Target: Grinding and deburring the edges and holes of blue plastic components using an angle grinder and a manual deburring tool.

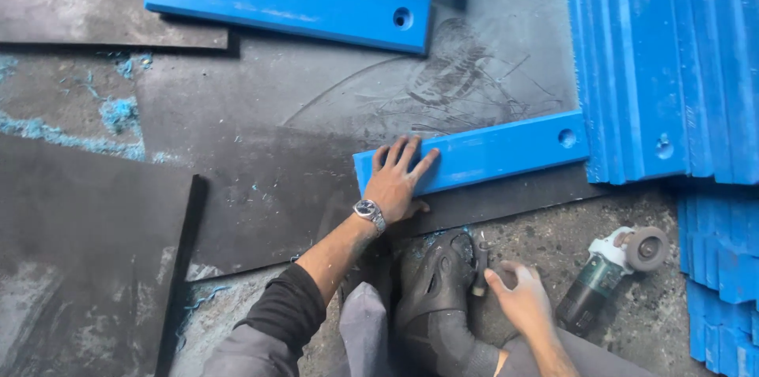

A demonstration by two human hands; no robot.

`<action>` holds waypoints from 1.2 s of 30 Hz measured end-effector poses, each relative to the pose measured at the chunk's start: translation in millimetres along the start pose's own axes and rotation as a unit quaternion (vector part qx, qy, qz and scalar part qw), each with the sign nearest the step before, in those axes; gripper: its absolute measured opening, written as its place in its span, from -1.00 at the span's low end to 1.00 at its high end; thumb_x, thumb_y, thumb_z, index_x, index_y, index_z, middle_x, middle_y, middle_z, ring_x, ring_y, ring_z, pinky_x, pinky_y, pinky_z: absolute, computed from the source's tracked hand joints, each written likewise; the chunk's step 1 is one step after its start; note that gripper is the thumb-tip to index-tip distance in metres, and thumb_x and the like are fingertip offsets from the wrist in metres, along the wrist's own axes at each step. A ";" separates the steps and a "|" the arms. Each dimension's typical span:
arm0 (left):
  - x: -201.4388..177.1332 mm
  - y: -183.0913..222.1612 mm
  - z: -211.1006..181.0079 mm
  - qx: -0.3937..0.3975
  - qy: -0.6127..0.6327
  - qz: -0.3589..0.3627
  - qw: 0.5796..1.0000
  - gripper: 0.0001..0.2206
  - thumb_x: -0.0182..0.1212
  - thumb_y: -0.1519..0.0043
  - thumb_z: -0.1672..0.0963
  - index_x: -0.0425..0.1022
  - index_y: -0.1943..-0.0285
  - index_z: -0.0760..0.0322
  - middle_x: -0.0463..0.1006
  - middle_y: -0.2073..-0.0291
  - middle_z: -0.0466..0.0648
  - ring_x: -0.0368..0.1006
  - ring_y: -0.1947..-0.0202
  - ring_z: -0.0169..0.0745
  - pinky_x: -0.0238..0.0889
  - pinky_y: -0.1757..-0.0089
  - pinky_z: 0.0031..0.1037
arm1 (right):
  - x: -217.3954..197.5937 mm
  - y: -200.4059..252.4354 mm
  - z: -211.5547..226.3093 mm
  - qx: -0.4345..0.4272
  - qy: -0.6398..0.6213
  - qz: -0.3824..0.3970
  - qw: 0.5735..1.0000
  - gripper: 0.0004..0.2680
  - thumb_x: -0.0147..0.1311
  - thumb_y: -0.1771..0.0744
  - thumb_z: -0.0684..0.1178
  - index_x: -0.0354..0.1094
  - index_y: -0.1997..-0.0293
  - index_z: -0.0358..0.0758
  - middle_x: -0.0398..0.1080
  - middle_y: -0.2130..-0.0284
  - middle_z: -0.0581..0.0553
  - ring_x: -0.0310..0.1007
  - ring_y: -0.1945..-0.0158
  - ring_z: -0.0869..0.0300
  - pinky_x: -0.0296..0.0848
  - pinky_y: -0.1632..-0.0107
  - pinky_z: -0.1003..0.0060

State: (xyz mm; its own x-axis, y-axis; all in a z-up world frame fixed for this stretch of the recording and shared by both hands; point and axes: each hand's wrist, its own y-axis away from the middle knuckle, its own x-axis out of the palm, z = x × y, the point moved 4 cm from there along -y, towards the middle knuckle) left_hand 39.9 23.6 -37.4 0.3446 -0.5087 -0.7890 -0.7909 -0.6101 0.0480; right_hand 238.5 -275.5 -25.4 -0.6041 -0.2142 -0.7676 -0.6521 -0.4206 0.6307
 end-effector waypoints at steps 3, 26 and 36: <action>2.8 -16.7 -1.0 0.001 -0.024 0.058 0.998 0.09 0.60 0.23 -0.09 0.03 -0.56 -0.12 0.16 -0.41 0.18 0.09 -0.37 0.27 -0.05 -0.23 0.21 | -23.0 4.1 -30.8 0.068 -0.027 -0.124 0.990 -0.55 0.32 -0.25 0.22 0.43 -0.09 -0.31 0.27 -0.20 -0.42 0.35 -0.17 -0.15 0.35 -0.18 0.03; -82.2 25.7 46.3 -0.059 -0.141 -0.017 0.988 -0.49 0.38 0.06 0.04 0.47 -0.12 0.15 0.59 0.08 0.00 0.53 0.06 0.05 0.33 0.08 -0.06 | -18.2 -83.7 -171.8 0.299 -0.243 -0.316 0.867 -0.59 0.44 -0.17 -0.02 0.42 0.02 -0.51 0.48 0.13 -0.28 0.47 0.14 0.00 0.47 -0.02 0.05; -78.7 20.1 53.0 -0.062 -0.129 0.045 0.989 -0.60 0.37 -0.11 -0.04 0.49 -0.05 0.13 0.61 0.23 -0.02 0.55 0.20 0.02 0.38 0.17 -0.19 | -115.2 -23.7 -27.5 -0.056 -0.626 0.002 0.778 -0.55 0.15 -0.19 -0.12 0.26 -0.19 -0.41 0.47 0.26 -0.30 0.54 0.25 -0.04 0.57 0.22 0.12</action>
State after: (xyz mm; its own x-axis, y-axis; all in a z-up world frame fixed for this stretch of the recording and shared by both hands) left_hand -29.9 83.5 -6.9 0.1218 -0.4026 -0.9073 -0.7388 -0.6472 0.1880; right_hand 336.1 -265.1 44.9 -0.6247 0.7808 -0.0095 -0.6474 -0.5111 0.5654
